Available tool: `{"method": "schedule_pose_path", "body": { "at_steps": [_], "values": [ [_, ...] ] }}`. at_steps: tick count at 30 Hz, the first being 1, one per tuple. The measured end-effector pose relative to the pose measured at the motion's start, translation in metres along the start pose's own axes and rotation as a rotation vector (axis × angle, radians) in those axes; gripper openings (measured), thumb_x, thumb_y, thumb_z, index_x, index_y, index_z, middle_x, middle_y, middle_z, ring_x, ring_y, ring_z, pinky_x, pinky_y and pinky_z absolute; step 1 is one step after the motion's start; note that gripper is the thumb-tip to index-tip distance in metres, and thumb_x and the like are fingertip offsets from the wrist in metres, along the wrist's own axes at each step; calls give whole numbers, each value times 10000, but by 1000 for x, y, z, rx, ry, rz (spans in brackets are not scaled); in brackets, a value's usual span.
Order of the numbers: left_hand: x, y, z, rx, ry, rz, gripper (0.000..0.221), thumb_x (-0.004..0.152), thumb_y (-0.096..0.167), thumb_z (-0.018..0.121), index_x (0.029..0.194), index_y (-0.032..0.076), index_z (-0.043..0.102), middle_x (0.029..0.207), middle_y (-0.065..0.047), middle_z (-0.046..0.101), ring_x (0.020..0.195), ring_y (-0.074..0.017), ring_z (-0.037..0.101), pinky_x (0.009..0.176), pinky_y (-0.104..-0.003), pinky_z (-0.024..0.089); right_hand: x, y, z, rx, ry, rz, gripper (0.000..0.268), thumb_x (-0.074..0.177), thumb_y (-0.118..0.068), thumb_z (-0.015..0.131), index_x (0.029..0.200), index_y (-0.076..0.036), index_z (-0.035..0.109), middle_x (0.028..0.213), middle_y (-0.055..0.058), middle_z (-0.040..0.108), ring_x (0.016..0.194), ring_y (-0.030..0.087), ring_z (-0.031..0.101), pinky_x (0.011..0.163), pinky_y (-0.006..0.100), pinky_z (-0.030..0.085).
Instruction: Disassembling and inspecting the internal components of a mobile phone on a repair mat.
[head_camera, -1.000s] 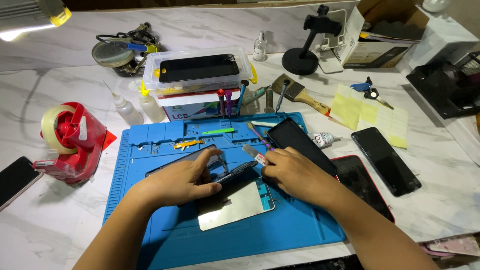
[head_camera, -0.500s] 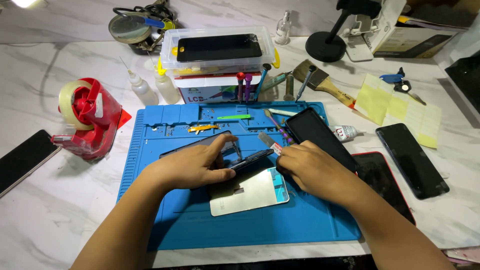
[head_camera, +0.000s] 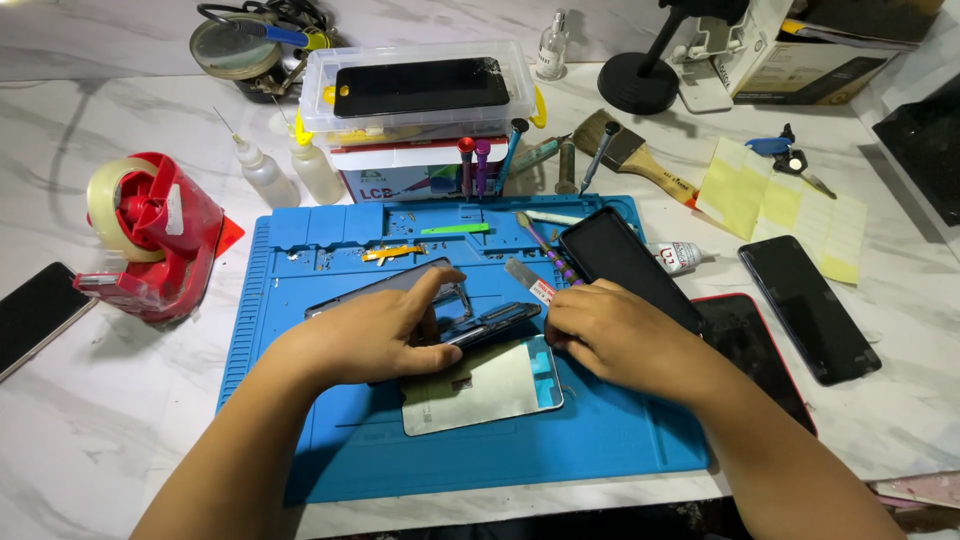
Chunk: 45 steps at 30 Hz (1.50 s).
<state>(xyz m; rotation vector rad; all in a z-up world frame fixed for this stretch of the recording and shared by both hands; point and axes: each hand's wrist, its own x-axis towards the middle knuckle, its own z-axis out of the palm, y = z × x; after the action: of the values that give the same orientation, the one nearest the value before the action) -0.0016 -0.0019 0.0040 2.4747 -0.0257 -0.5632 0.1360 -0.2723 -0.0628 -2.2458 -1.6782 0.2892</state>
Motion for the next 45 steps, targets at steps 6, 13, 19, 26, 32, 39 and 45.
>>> {"method": "schedule_pose_path", "body": {
  "at_steps": [6,13,19,26,32,39,45],
  "values": [
    [0,8,12,98,12,38,845,829,528,637,1518,147,330,1030,-189,758,959,-403,757,820,-503,621,1,1,-11,-189,79,68,149,947,-179,664,1080,-147,723,952,18,736,939,206,703,847,357,506],
    [5,10,52,409,108,255,857,772,580,754,1387,81,426,1022,-175,658,898,-394,667,784,-480,548,-3,3,-19,-233,169,114,161,942,-259,701,1072,-162,701,919,3,704,880,208,679,802,387,496],
    [13,4,72,604,237,299,938,685,648,850,1351,103,478,941,-119,591,793,-339,585,681,-464,491,-4,6,-15,-262,203,64,168,922,-269,731,1046,-168,681,945,-13,698,882,216,666,781,415,483],
    [18,1,78,716,242,269,1035,637,651,829,1453,148,438,988,-120,582,844,-331,568,683,-446,480,-4,4,-16,-260,186,73,172,939,-285,707,1067,-173,685,958,-20,703,902,209,668,787,414,480],
    [15,10,70,704,115,177,1265,684,821,861,1619,197,281,1177,-192,588,995,-366,591,832,-465,495,-7,10,-16,-274,255,161,158,901,-168,729,1057,-170,703,931,-16,718,863,242,683,769,434,509],
    [16,7,72,664,101,173,1244,671,771,897,1600,190,307,1124,-184,602,983,-375,598,815,-476,504,-8,16,-19,-393,280,296,131,928,-202,702,1055,-171,705,975,-9,747,939,245,701,814,465,515],
    [16,6,69,620,51,228,1206,688,667,906,1595,164,290,1095,-165,583,963,-361,571,834,-467,481,-12,26,-30,-517,348,448,199,919,-243,717,1104,-168,709,998,6,762,895,274,711,819,463,528]
  ]
}}
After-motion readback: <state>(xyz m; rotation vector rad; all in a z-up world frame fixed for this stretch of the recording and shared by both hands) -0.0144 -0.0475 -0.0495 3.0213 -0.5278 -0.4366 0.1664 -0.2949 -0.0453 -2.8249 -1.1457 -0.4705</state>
